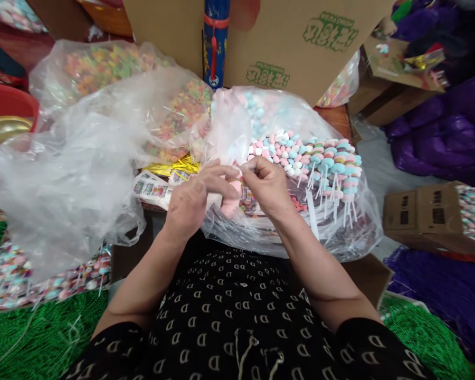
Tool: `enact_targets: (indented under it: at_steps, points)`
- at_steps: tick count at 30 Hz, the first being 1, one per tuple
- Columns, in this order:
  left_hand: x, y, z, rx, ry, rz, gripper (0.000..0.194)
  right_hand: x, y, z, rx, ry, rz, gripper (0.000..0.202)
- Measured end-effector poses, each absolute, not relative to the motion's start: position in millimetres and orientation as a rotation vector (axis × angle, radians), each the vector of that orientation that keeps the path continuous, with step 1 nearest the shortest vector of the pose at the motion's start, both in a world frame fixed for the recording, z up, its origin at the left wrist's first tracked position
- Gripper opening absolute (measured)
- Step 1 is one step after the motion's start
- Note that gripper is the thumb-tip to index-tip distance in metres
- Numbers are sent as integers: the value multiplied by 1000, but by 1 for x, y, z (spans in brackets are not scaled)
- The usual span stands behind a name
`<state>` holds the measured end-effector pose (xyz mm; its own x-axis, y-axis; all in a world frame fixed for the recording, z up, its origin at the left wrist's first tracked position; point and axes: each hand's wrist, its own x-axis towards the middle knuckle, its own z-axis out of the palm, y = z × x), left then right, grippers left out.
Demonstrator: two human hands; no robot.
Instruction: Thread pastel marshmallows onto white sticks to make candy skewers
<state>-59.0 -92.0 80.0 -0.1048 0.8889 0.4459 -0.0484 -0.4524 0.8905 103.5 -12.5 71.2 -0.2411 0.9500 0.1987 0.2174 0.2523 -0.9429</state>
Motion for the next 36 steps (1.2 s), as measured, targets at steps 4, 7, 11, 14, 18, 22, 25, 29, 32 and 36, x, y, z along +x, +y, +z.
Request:
enact_targets:
  at_steps: [4,7,11,14,18,22,25,29,32,36]
  points:
    - [-58,-87,70,1590,1235,1352,69,105,-22,86,-1052,-1647,976,26]
    - [-53,-67,61,1246,1193,1348,79,106,-33,89,-1001,-1730,1070,24]
    - [-54,-62,66,1141,1030,1589,54,108,-34,79,-1012,-1737,1173,21]
    - [-61,-77,70,1479,995,1571,46,110,-27,73,-1049,-1677,1181,24]
    - [-61,-83,57,1719,1292,1563,31,114,-28,74,-1060,-1614,1147,25]
    - [-52,-75,40,1703,1230,1471,48,119,-37,77,-1014,-1559,1295,25]
    - [-48,-76,37,1907,1272,1462,33,121,-43,73,-973,-1428,1447,35]
    - [-43,-83,39,2202,1345,1584,25,122,-53,58,-931,-1200,1667,45]
    - [-32,-89,40,2323,1289,1449,33,137,-63,49,-873,-1133,1666,44]
    - [-11,-98,42,2173,928,1202,45,196,-94,58,-894,-1290,1384,34]
